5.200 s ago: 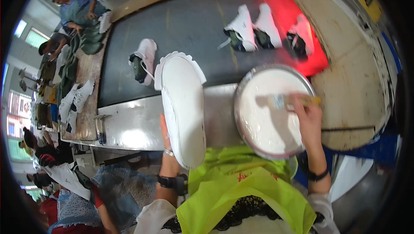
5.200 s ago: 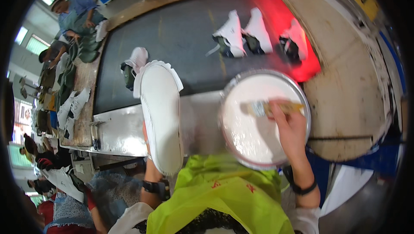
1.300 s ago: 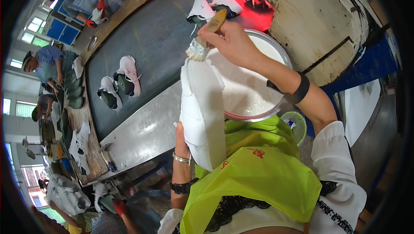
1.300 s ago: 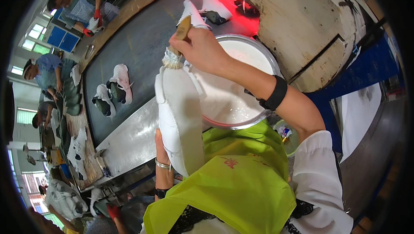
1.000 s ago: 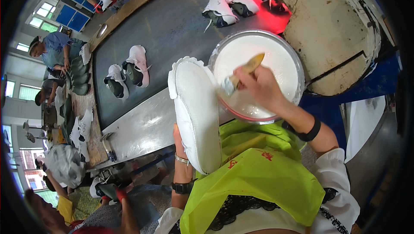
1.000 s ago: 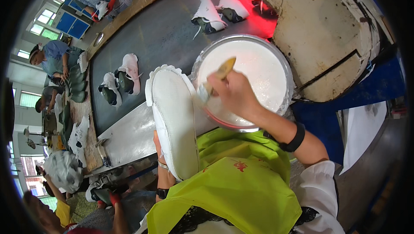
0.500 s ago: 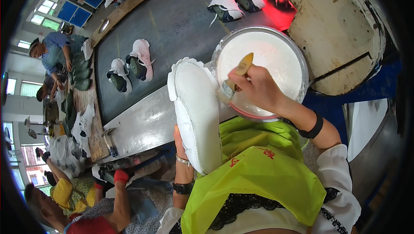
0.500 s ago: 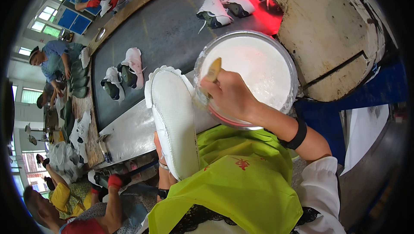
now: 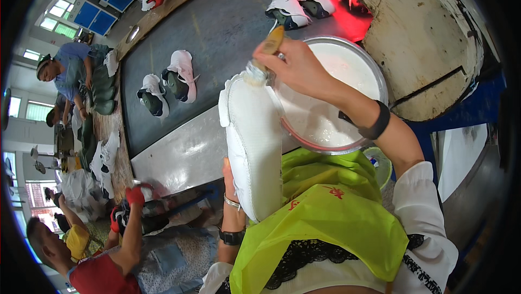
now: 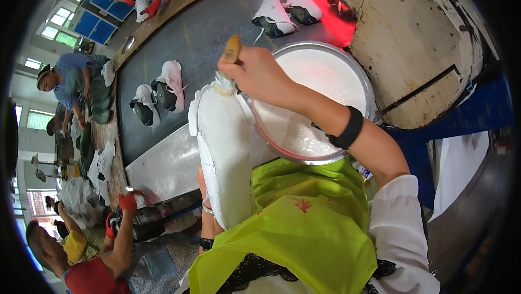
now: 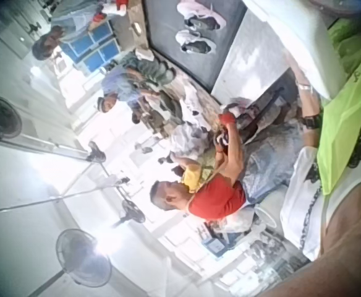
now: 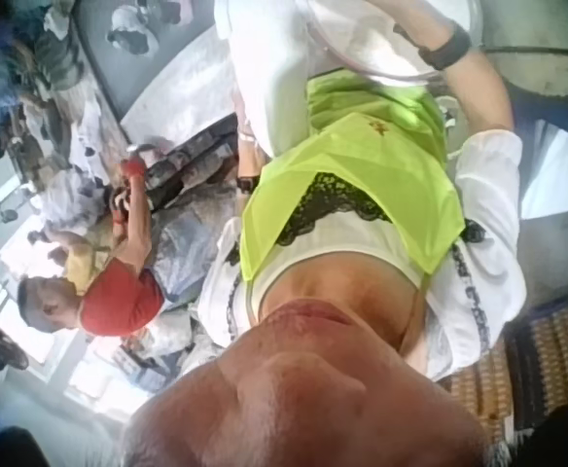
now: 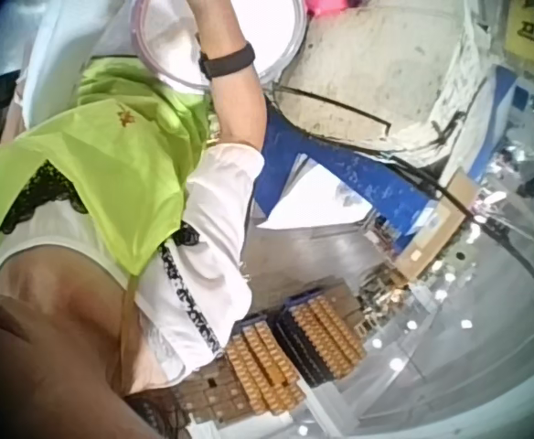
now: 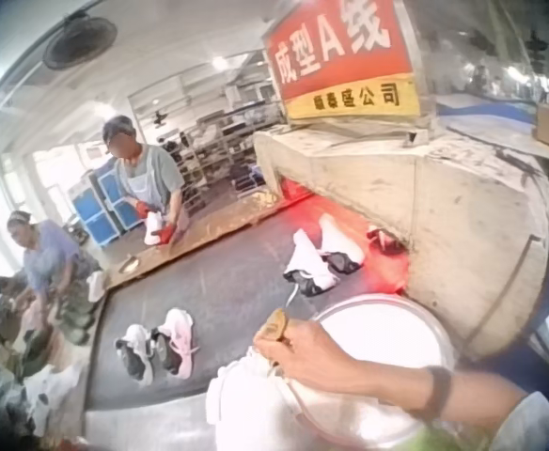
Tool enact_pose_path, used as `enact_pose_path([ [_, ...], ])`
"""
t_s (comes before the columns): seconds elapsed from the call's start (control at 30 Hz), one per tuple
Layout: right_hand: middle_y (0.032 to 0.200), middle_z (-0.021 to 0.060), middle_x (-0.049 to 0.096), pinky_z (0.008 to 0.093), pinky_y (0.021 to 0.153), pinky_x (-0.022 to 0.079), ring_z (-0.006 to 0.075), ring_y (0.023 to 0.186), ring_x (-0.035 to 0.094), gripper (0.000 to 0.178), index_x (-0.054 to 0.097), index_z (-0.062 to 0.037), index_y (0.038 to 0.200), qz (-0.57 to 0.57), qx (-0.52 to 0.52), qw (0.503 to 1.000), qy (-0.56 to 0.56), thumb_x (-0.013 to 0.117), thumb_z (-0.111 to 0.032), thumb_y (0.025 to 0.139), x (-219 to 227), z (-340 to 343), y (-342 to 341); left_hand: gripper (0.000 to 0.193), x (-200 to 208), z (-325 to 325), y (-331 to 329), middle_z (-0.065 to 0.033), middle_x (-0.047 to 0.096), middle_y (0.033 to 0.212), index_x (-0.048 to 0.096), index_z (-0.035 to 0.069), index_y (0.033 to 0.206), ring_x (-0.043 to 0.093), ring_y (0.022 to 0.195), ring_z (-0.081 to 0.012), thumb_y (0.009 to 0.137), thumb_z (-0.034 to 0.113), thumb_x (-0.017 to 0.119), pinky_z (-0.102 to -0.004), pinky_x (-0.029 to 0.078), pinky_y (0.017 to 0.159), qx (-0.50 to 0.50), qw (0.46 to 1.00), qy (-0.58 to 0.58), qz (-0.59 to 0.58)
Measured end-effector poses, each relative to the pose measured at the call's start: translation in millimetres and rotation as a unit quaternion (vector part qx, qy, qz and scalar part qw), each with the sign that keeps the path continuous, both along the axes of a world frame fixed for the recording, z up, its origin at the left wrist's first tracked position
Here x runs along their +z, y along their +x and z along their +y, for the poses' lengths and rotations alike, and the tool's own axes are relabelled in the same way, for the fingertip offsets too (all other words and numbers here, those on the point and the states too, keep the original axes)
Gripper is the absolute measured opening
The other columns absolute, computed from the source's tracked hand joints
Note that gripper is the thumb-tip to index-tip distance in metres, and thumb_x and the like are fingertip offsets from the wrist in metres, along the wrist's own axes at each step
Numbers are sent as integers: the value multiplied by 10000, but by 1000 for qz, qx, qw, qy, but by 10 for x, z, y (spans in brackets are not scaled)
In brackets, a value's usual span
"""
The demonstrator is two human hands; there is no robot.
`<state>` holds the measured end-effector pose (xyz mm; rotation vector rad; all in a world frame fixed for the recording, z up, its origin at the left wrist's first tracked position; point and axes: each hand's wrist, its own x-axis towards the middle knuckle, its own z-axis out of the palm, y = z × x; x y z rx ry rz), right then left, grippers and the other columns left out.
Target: Applying glue to the bottom of white shoe soles using a brush on a factory assembly line.
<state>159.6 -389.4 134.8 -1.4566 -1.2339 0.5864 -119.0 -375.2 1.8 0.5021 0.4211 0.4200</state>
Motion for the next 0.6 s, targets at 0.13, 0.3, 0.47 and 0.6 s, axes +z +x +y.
enact_pose_path([
  [0.13,817,110,585,325,662,449,252,725,568,211,594,-4,899,33,-39,995,90,603,-208,846,-43,42,-389,669,268,-103,85,-179,520,1246,350,7,1346,574,1046,-293,920,523,325,-402,488,881,91,992,18,81],
  [0.3,827,134,574,341,660,446,324,730,555,90,573,-9,875,-53,44,989,134,567,-98,860,90,-297,-455,684,140,226,189,-170,496,1283,319,20,1368,557,1085,-295,917,534,347,-409,474,918,84,992,36,85],
  [0.47,790,71,587,263,651,444,137,700,569,100,600,17,898,215,-86,973,20,569,-74,874,141,-567,-178,681,376,1108,795,-165,533,1245,379,10,1329,588,1041,-289,901,538,407,-420,482,914,1,1000,23,17],
  [0.6,888,31,574,207,668,420,82,769,524,97,588,27,952,91,-144,985,-11,549,-9,871,129,-641,120,688,-157,2287,1591,-138,600,1136,494,28,1229,622,964,-243,818,576,549,-404,503,862,45,988,63,130],
])
